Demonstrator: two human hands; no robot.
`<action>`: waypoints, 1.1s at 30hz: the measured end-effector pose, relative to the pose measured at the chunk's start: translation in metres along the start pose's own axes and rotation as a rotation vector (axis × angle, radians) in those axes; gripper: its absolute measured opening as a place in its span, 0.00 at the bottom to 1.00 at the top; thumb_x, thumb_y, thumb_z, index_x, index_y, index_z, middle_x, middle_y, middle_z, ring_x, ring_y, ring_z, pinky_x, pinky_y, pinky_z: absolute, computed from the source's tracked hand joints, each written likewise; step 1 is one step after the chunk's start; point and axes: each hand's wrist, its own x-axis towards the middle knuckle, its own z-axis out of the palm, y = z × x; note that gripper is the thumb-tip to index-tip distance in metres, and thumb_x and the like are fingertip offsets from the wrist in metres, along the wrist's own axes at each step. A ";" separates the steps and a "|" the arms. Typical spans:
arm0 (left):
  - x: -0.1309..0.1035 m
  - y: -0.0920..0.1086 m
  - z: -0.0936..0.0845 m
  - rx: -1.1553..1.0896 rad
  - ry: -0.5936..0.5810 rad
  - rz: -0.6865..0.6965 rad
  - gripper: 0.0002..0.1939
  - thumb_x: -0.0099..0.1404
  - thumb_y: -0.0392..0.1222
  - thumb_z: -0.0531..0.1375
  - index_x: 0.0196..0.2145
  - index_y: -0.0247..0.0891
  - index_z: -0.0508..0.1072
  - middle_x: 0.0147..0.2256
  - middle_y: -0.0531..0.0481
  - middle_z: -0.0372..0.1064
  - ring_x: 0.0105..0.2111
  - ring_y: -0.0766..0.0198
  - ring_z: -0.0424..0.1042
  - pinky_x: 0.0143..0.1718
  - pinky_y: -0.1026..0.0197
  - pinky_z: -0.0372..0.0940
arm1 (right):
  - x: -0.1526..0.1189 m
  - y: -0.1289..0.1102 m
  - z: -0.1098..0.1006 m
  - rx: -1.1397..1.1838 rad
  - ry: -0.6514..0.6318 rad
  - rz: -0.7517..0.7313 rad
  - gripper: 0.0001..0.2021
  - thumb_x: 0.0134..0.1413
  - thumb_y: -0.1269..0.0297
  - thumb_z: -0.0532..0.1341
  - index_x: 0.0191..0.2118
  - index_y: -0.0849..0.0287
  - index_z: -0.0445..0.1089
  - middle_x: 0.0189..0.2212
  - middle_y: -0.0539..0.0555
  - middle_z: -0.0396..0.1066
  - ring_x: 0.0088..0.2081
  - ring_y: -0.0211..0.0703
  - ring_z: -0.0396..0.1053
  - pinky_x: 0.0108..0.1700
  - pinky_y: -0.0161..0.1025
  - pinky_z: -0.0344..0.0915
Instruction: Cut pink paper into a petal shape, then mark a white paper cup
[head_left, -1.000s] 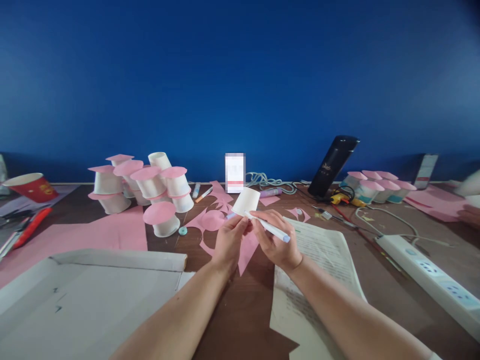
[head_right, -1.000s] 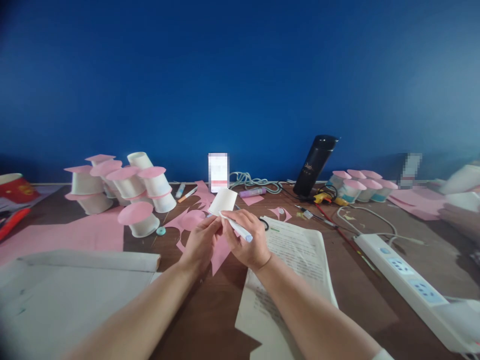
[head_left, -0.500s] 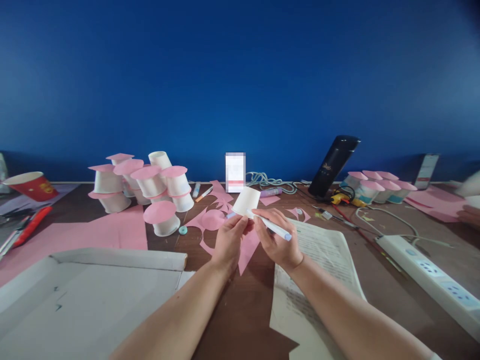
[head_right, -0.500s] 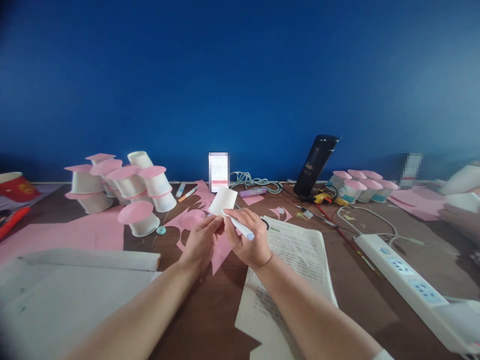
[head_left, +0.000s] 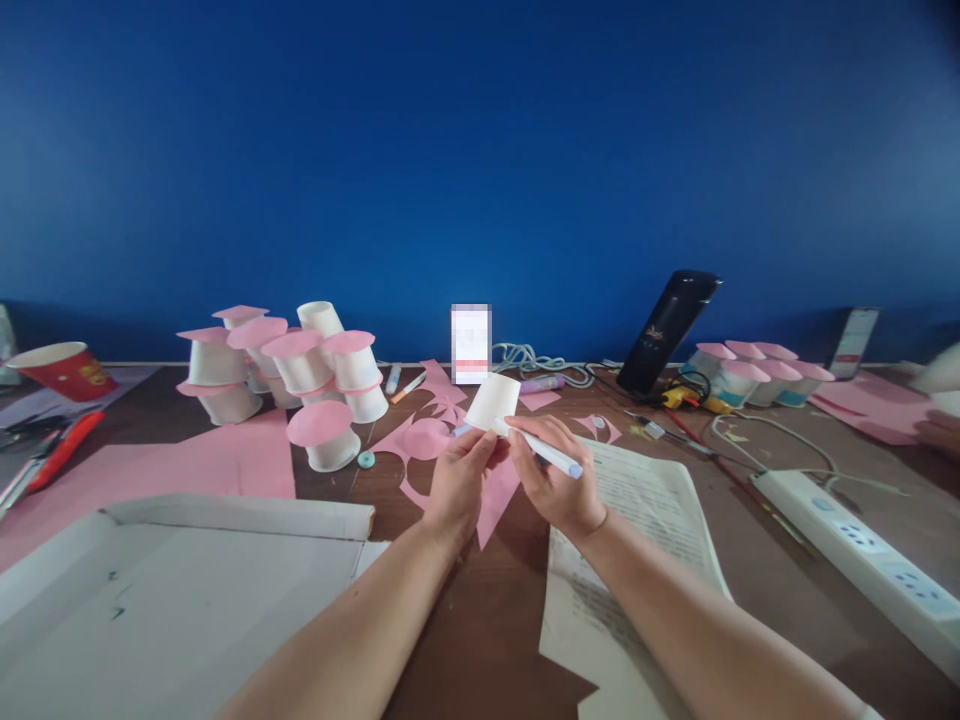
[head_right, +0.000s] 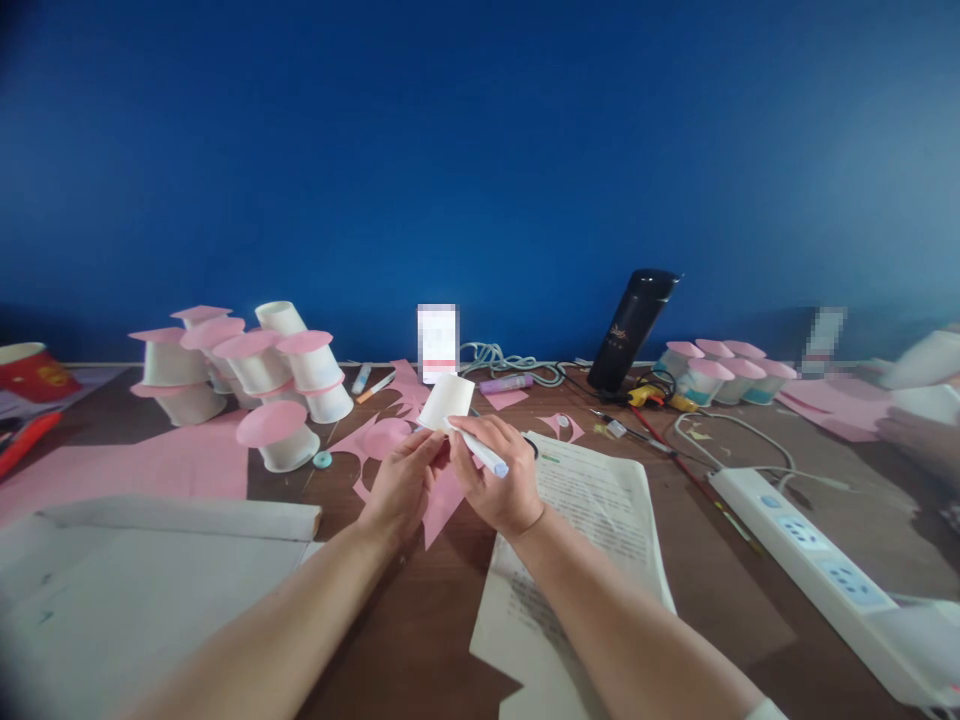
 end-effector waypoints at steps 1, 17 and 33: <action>0.000 0.000 0.000 -0.002 0.003 0.001 0.08 0.54 0.44 0.67 0.27 0.36 0.78 0.26 0.51 0.71 0.29 0.68 0.68 0.39 0.63 0.62 | 0.000 0.000 0.000 0.000 0.001 -0.002 0.09 0.57 0.70 0.58 0.44 0.57 0.70 0.35 0.54 0.75 0.37 0.44 0.71 0.41 0.43 0.69; 0.000 0.001 0.001 -0.019 0.005 -0.001 0.10 0.53 0.45 0.68 0.28 0.35 0.78 0.27 0.49 0.72 0.31 0.66 0.70 0.42 0.61 0.63 | -0.001 0.001 0.001 -0.011 -0.006 -0.005 0.10 0.57 0.71 0.58 0.44 0.57 0.70 0.35 0.54 0.74 0.37 0.44 0.71 0.41 0.43 0.68; 0.000 0.001 0.001 -0.022 0.012 -0.004 0.09 0.53 0.44 0.67 0.27 0.35 0.77 0.27 0.49 0.73 0.31 0.65 0.70 0.43 0.60 0.63 | -0.001 0.001 0.001 -0.024 -0.007 0.000 0.09 0.57 0.70 0.58 0.44 0.57 0.70 0.36 0.55 0.74 0.38 0.44 0.71 0.41 0.43 0.68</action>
